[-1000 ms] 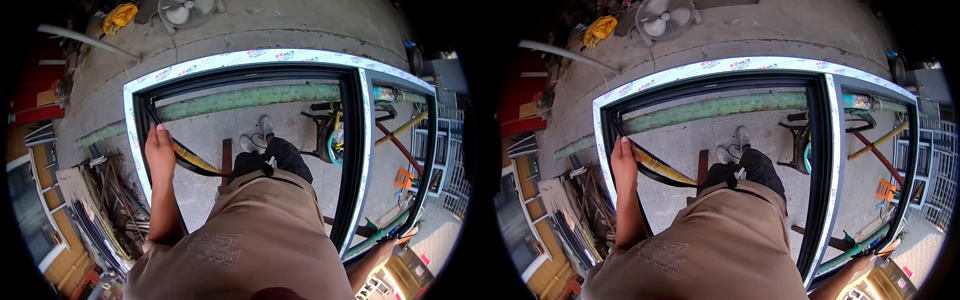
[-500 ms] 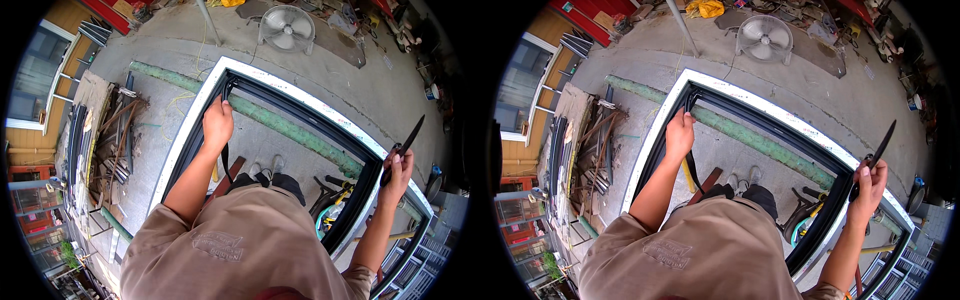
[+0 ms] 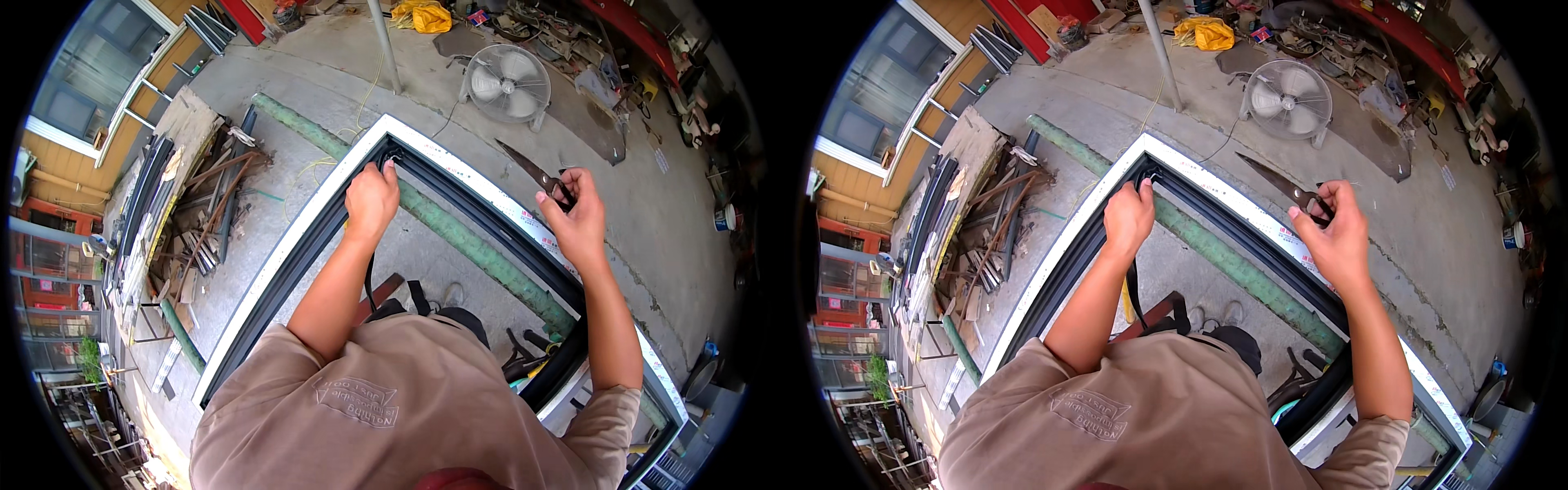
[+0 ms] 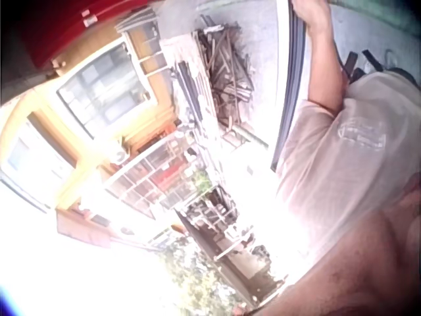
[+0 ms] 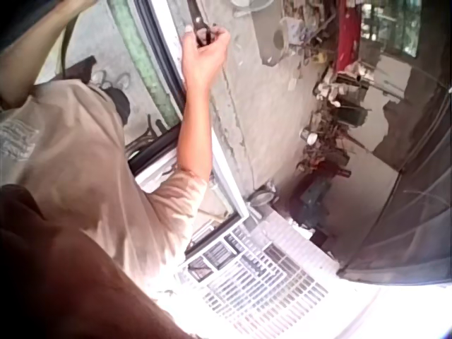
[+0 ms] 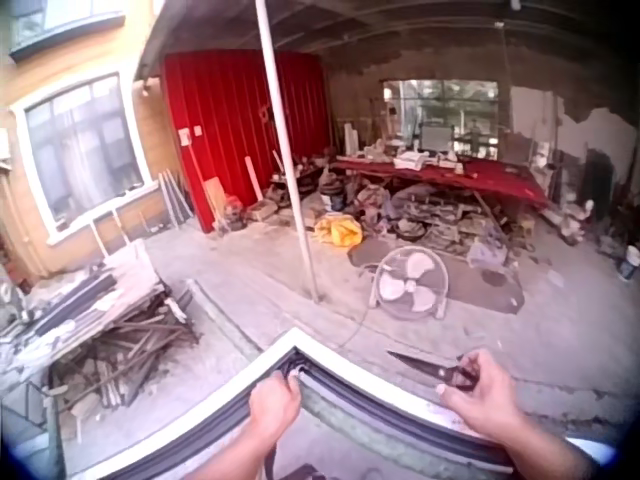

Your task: The person installs a black rubber seal into the frame of a window. They press the seal into the groove around the perimeter of the frame by hand and use shears to cut the rubber strip to length.

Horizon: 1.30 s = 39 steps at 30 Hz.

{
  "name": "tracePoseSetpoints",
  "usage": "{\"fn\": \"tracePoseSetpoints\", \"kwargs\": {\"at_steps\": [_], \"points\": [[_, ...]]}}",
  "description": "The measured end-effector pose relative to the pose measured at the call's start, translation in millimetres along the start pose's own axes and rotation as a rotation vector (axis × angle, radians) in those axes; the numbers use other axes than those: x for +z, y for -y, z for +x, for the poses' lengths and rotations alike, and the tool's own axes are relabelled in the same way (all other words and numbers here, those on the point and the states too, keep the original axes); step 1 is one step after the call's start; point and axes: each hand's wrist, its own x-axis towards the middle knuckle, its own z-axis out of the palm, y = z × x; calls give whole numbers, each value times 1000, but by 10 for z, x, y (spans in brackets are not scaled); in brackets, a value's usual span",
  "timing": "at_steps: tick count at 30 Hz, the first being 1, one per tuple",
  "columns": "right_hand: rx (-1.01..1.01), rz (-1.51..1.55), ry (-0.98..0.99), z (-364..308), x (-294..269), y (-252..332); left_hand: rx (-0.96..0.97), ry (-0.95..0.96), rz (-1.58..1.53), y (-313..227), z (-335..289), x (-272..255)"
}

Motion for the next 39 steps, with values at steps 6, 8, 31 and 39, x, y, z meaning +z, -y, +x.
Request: {"fn": "tracePoseSetpoints", "kwargs": {"at_steps": [6, 8, 31, 39], "points": [[-118, -156, 62, 63, -8, -271, -144, -43, 52, -111, 72, 95], [-156, -146, 83, 58, 22, -345, -160, -52, 65, -100, 98, 144], [-179, -90, 118, 38, 92, -397, -216, -75, 79, -248, 181, 224], [-165, -84, 128, 42, 94, -399, -203, -105, 89, -256, 193, 255]]}}
